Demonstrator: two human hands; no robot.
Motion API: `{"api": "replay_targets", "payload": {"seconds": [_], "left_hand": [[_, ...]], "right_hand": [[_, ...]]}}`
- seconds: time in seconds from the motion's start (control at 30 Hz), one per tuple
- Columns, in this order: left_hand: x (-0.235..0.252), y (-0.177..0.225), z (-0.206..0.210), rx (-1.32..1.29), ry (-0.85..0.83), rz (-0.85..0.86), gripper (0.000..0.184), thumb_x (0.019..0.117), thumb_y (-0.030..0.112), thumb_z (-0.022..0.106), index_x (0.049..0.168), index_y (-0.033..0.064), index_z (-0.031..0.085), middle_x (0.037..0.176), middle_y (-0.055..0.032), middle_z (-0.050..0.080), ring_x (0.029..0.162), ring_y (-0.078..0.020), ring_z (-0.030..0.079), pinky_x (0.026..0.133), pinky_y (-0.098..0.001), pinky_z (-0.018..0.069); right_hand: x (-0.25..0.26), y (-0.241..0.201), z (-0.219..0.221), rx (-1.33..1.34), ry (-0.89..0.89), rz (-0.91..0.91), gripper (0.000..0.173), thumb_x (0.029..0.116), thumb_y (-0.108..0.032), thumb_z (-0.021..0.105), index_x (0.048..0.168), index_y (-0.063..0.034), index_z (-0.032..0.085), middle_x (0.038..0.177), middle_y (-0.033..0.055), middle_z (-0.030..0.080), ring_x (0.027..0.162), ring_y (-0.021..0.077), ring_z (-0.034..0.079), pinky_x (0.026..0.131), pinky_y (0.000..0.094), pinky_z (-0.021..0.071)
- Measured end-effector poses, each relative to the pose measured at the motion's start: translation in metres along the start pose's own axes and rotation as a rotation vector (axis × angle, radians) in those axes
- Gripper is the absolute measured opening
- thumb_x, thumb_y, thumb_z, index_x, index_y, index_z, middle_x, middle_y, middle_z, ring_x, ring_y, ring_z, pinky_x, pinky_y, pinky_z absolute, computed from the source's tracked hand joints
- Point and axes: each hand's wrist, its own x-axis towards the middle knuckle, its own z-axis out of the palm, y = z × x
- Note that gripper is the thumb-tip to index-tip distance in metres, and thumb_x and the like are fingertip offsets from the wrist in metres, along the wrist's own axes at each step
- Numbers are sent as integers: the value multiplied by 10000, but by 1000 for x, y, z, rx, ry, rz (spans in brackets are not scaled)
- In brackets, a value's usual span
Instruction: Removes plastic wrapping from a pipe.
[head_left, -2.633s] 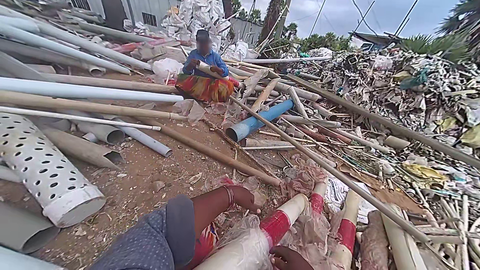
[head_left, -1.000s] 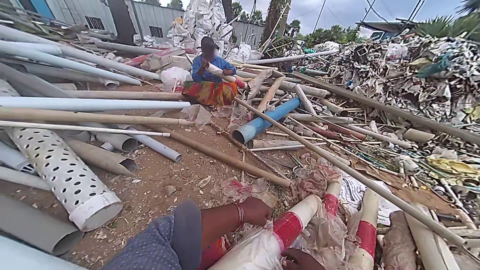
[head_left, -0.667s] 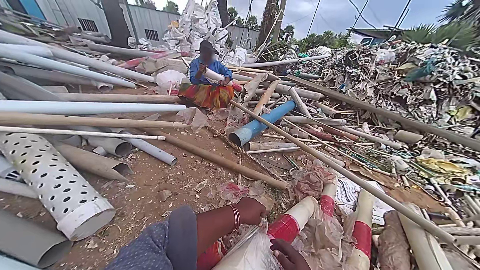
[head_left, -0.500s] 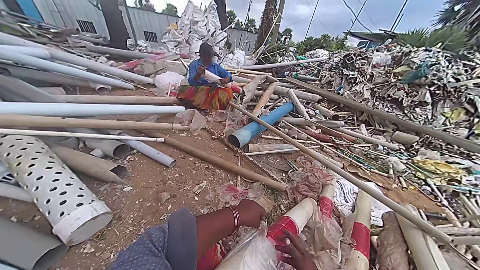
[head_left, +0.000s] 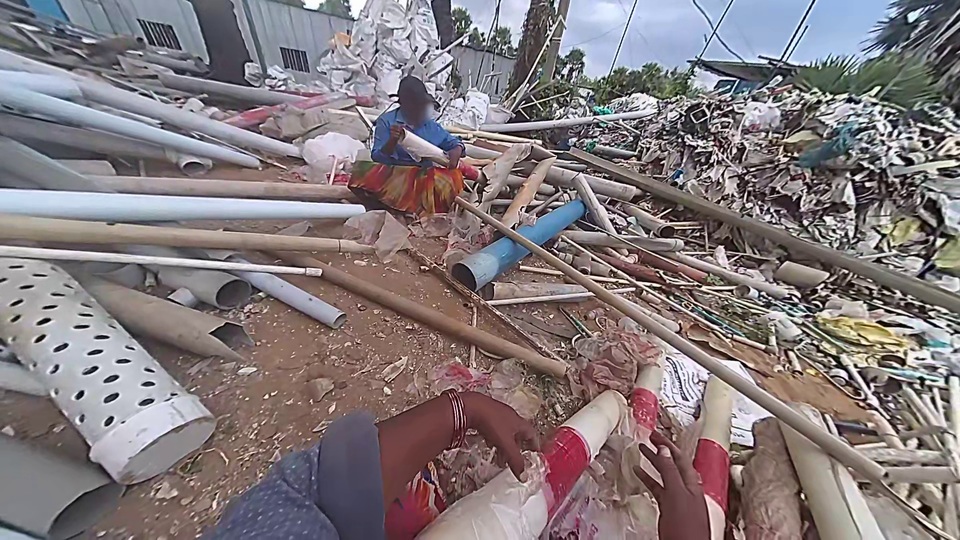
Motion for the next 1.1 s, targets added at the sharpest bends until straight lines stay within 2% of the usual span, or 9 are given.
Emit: {"api": "replay_targets", "payload": {"seconds": [0.07, 0.17, 0.3, 0.37, 0.5, 0.63, 0.77, 0.87, 1.1], "left_hand": [[-2, 1, -4, 77, 50, -70, 511, 1026, 180, 634, 1454, -60, 493, 1293, -328, 601, 1153, -424, 618, 1006, -568, 467], [0, 2, -4, 170, 102, -82, 482, 1035, 230, 627, 1407, -62, 538, 1198, -306, 649, 1047, -402, 659, 972, -556, 492], [6, 9, 3, 225, 65, -60, 365, 1061, 212, 574, 1237, -104, 620, 1030, -274, 683, 876, -331, 657, 867, -504, 510], [8, 13, 8, 229, 72, -39, 352, 1051, 192, 592, 1247, -98, 617, 992, -267, 684, 829, -320, 653, 828, -498, 521], [11, 19, 20, 296, 92, 58, 317, 1024, 157, 633, 1228, -84, 627, 967, -266, 682, 823, -360, 665, 794, -541, 527], [13, 24, 25, 434, 118, 117, 285, 996, 154, 660, 1184, -60, 661, 1023, -280, 681, 955, -447, 655, 841, -651, 473], [11, 28, 25, 440, 139, 127, 280, 995, 133, 654, 1208, -47, 662, 974, -265, 684, 925, -429, 655, 848, -640, 469], [13, 30, 27, 437, 134, 130, 274, 991, 136, 660, 1187, -57, 661, 979, -264, 678, 930, -428, 651, 851, -639, 469], [15, 29, 26, 428, 106, 142, 270, 982, 130, 673, 1173, -60, 668, 965, -267, 674, 912, -418, 648, 838, -620, 473]], "right_hand": [[-15, 14, 17, -97, -187, -11, 435, 1081, -127, 384, 1444, 102, 452, 1477, 309, 435, 1230, 317, 566, 961, 447, 518], [-45, 25, 39, -137, -420, 36, 441, 1070, -100, 407, 1453, 115, 443, 1463, 331, 458, 1249, 369, 561, 999, 499, 495], [-74, 24, 50, -162, -654, 22, 438, 1067, -109, 386, 1406, 159, 454, 1269, 264, 600, 1114, 235, 626, 960, 389, 514], [-78, 23, 49, -142, -712, -14, 390, 1041, -83, 446, 1331, 171, 499, 1195, 200, 633, 1057, 120, 619, 955, 298, 501], [-79, 17, 47, -159, -714, 17, 354, 971, -40, 587, 1273, 137, 535, 1021, 70, 682, 916, -8, 627, 883, 220, 517], [-82, 17, 46, -240, -733, 78, 205, 977, -81, 603, 1120, 66, 602, 790, -46, 619, 653, -40, 536, 644, 194, 470], [-87, 18, 47, -245, -769, 59, 177, 974, -92, 616, 1068, 55, 646, 865, -10, 679, 793, -20, 618, 778, 225, 518], [-91, 21, 50, -254, -768, 42, 179, 964, -116, 628, 1034, 42, 669, 834, -24, 678, 785, -13, 619, 795, 251, 519], [-89, 24, 53, -288, -770, 50, 213, 1011, -116, 537, 932, 6, 693, 644, -108, 554, 592, -28, 509, 642, 218, 458]]}}
